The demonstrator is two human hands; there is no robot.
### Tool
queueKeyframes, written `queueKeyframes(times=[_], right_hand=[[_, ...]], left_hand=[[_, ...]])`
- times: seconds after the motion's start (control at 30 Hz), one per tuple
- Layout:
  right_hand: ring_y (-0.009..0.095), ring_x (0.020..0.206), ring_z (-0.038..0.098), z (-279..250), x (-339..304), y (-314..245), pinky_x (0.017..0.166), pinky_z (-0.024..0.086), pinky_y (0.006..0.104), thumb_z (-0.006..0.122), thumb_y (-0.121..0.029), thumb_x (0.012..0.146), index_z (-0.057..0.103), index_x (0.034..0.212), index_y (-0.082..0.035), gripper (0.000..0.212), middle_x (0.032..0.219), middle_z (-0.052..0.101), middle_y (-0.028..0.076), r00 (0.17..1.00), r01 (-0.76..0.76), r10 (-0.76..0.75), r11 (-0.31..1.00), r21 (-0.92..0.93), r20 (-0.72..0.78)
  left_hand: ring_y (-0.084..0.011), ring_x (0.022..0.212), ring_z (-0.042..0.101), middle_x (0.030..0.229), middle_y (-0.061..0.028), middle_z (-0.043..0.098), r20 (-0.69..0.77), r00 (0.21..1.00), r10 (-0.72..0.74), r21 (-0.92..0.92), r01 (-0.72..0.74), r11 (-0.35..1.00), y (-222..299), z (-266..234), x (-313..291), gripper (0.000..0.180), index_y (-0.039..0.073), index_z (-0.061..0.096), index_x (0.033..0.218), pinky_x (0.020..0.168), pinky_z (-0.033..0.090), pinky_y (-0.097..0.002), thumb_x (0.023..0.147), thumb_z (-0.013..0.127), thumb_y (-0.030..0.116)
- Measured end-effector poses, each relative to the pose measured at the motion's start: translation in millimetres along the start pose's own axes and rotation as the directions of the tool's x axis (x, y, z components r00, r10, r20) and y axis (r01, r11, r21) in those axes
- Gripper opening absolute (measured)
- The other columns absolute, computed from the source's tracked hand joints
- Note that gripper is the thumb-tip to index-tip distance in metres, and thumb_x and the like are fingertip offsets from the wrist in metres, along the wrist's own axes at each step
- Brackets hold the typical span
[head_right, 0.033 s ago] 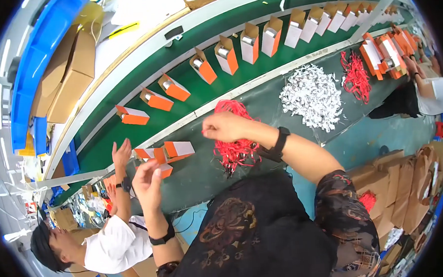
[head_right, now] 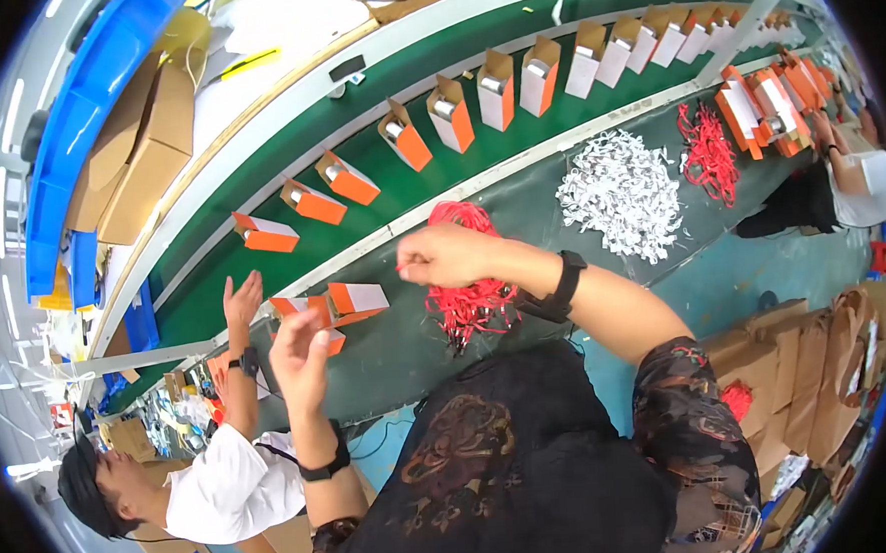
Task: The person picks up a red lanyard and a white plastic clip, joins them together by hand, and places the assembled unit into a small orange box. This process is repeated for additional lanyards and clips, with the person occasionally moving boxes along the assembly line.
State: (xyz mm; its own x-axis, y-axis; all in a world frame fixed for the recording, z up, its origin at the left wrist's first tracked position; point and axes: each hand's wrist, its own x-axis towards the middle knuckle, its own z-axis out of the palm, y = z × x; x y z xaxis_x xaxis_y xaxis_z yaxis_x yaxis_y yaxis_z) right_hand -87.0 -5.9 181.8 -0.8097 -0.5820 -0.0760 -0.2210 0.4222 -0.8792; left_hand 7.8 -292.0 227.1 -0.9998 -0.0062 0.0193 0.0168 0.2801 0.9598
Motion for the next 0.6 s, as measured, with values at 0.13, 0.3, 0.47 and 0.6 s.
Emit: queueKeyframes(times=[0.13,0.3,0.47,0.6], right_hand=[[0.015,0.068,0.061,-47,-24,-94,0.062,0.047,0.0325,0.066,-0.019,0.091,0.064,0.094,-0.001,0.018,0.073,0.064,0.006,0.971,0.078,-0.108,0.986,0.146,0.212],[0.031,0.073,0.066,-74,-45,-163,0.066,0.051,0.0397,0.065,-0.017,0.083,0.067,0.085,0.002,0.019,0.076,0.066,0.018,0.961,0.249,-0.216,0.947,-0.202,0.169],[0.038,0.074,0.067,-88,-63,-197,0.069,0.053,0.0451,0.063,-0.014,0.077,0.069,0.073,0.002,0.018,0.074,0.066,0.021,0.988,0.157,-0.127,0.838,-0.523,0.093],[0.038,0.074,0.067,-100,-67,-197,0.069,0.053,0.0451,0.064,-0.014,0.076,0.069,0.072,0.002,0.017,0.073,0.066,0.021,0.99,0.097,-0.026,0.833,-0.545,0.136]], left_hand=[[-0.0236,0.128,0.048,0.137,-0.0128,0.05,0.296,0.913,0.28,-0.336,-0.174,0.926,15,58,43,0.074,0.002,0.048,0.137,0.107,0.038,-0.04,0.078,0.081,0.033],[-0.0201,0.12,0.053,0.131,-0.0087,0.055,0.581,0.8,0.147,-0.434,0.152,0.888,10,102,41,0.068,0.002,0.053,0.129,0.1,0.045,-0.0347,0.072,0.087,0.018],[-0.0157,0.096,0.061,0.105,-0.0026,0.063,0.132,0.903,0.409,-0.121,-0.395,0.911,-6,107,51,0.059,0.003,0.058,0.112,0.083,0.05,-0.0327,0.071,0.088,0.032],[-0.0111,0.067,0.053,0.081,0.0005,0.055,-0.259,0.665,0.701,-0.319,-0.743,0.588,73,148,51,0.079,0.001,0.046,0.12,0.064,0.046,-0.0279,0.079,0.071,0.064]])
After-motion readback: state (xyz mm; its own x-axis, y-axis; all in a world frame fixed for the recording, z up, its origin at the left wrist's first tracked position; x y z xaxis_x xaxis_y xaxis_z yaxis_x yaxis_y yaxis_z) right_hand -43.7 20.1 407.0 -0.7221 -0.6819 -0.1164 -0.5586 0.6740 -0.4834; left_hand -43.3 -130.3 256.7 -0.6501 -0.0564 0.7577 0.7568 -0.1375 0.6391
